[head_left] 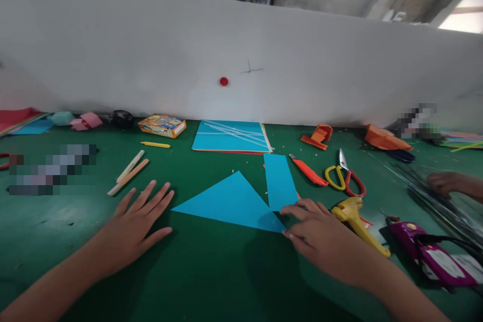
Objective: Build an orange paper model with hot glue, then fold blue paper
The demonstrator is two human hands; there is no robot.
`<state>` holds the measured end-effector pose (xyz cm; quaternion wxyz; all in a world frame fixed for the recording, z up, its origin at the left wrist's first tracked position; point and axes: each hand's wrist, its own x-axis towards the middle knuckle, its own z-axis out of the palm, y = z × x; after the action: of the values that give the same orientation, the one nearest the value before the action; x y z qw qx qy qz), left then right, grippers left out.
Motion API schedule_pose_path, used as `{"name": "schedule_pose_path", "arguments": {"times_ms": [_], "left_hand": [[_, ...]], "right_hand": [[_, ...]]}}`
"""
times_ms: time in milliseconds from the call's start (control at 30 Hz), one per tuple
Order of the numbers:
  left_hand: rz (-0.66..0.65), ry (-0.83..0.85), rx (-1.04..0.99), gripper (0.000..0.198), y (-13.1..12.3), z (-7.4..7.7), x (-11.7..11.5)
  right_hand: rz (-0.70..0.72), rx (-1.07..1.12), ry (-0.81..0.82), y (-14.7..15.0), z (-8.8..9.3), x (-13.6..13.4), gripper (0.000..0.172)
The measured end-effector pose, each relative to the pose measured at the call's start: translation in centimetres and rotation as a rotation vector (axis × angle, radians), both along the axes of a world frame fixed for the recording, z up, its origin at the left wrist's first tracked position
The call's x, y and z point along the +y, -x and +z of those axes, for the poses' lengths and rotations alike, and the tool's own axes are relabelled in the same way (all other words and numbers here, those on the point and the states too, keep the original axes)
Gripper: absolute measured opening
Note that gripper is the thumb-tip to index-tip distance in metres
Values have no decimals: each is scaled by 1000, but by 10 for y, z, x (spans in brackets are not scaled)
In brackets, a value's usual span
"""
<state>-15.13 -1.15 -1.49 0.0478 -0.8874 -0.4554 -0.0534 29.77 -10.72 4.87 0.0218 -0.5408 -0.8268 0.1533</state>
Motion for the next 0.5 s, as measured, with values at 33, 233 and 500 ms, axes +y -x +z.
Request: {"name": "schedule_pose_path", "arguments": {"times_ms": [33,233,500], "left_hand": [[38,-2,3,68,5,-1,-2],[62,51,-45,51,-20,8,-5],[37,84,-276,23,-59,22,5]], "right_hand": [[5,7,-2,2,2,2,40],[62,4,-26,13,18,10,31],[75,-11,-5,15,-1,27,49]]}}
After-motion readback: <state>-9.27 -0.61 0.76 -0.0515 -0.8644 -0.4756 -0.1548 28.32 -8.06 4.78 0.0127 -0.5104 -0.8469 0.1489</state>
